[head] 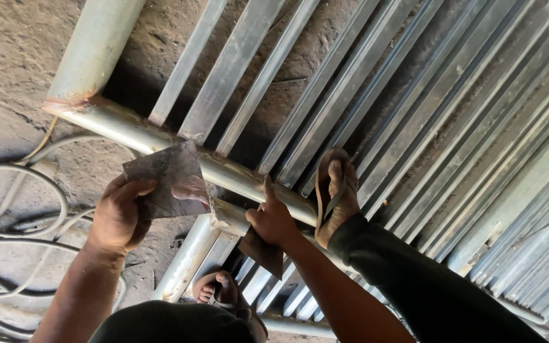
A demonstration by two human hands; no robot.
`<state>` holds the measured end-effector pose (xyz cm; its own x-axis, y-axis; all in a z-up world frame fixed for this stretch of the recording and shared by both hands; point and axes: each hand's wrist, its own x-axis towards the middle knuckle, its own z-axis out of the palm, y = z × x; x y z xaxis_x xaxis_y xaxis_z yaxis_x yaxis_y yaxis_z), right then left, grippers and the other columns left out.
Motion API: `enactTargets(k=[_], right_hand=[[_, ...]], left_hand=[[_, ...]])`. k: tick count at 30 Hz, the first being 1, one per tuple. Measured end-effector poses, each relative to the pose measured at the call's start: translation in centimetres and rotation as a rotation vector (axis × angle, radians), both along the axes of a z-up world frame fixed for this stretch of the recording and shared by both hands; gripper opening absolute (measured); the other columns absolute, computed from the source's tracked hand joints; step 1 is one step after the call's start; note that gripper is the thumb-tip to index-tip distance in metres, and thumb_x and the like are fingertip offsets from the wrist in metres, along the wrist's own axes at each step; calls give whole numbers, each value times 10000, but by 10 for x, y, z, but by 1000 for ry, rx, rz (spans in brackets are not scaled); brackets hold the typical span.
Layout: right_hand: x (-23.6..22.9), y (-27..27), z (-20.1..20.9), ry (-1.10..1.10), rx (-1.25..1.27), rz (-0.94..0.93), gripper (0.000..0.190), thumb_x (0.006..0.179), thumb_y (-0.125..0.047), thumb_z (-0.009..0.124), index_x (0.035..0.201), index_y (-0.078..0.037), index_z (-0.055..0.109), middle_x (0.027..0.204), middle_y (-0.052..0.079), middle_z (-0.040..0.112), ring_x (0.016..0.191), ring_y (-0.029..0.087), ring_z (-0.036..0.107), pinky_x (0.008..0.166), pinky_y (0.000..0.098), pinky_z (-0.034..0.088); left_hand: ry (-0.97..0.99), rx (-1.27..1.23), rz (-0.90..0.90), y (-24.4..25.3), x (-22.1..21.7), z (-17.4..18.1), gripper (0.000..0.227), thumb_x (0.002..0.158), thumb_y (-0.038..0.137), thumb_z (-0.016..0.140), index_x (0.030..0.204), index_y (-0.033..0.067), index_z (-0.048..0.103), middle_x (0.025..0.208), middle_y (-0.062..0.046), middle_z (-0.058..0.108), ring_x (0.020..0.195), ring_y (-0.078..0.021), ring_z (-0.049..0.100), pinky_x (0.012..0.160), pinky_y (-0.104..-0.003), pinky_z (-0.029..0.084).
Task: Applying metal filler or putty to the joints of a metal gate using a hand spreader to prepare the surface for finishing.
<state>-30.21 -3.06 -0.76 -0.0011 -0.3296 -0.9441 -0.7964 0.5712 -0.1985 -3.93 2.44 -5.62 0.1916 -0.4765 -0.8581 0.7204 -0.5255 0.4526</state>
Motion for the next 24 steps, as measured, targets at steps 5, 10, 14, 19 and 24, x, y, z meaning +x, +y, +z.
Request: enactTargets(k=[5, 10, 14, 19, 24], right_hand=[[2, -19, 7, 157, 20, 392, 917, 802, -398, 578, 1641, -209, 261, 1063, 132, 734, 1128, 364, 692, 915, 508, 552], [-29, -14, -8, 64, -129, 175, 699, 829, -315, 644, 1499, -171, 505, 1131, 160, 678, 1046, 310, 636, 916, 401, 482], [-51, -5, -45, -170, 156, -590, 934, 770, -140, 631, 1632, -243, 286, 650, 142, 565, 474, 181, 449, 425, 279, 319], [-29, -11, -11, -201, 156, -498, 1006, 722, -157, 672, 1643, -184, 267, 629, 155, 627, 517, 205, 556, 502, 302, 345], [-24, -20, 22, -190, 106, -271, 920, 725, -219, 667, 1597, -117, 391, 637, 132, 689, 673, 236, 665, 692, 320, 461]], left_hand=[[-51, -29, -14, 63, 28, -98, 140, 924, 29, 601, 1047, -16, 651, 768, -113, 565, 718, -216, 673, 634, -320, 563], [-8, -5, 56, -2, 1, 26, 139, 867, 10, 623, 994, -8, 677, 725, -120, 584, 677, -218, 678, 603, -323, 557], [5, -14, 72, 40, 5, -43, 127, 882, 5, 622, 997, -16, 671, 746, -118, 604, 694, -217, 685, 626, -318, 560], [9, -25, 75, 54, 4, -59, 112, 883, -2, 627, 982, -24, 677, 737, -114, 586, 691, -221, 673, 629, -327, 563], [26, -17, 92, -5, -12, 31, 101, 869, -12, 615, 952, -26, 671, 689, -109, 542, 633, -204, 658, 575, -297, 549]])
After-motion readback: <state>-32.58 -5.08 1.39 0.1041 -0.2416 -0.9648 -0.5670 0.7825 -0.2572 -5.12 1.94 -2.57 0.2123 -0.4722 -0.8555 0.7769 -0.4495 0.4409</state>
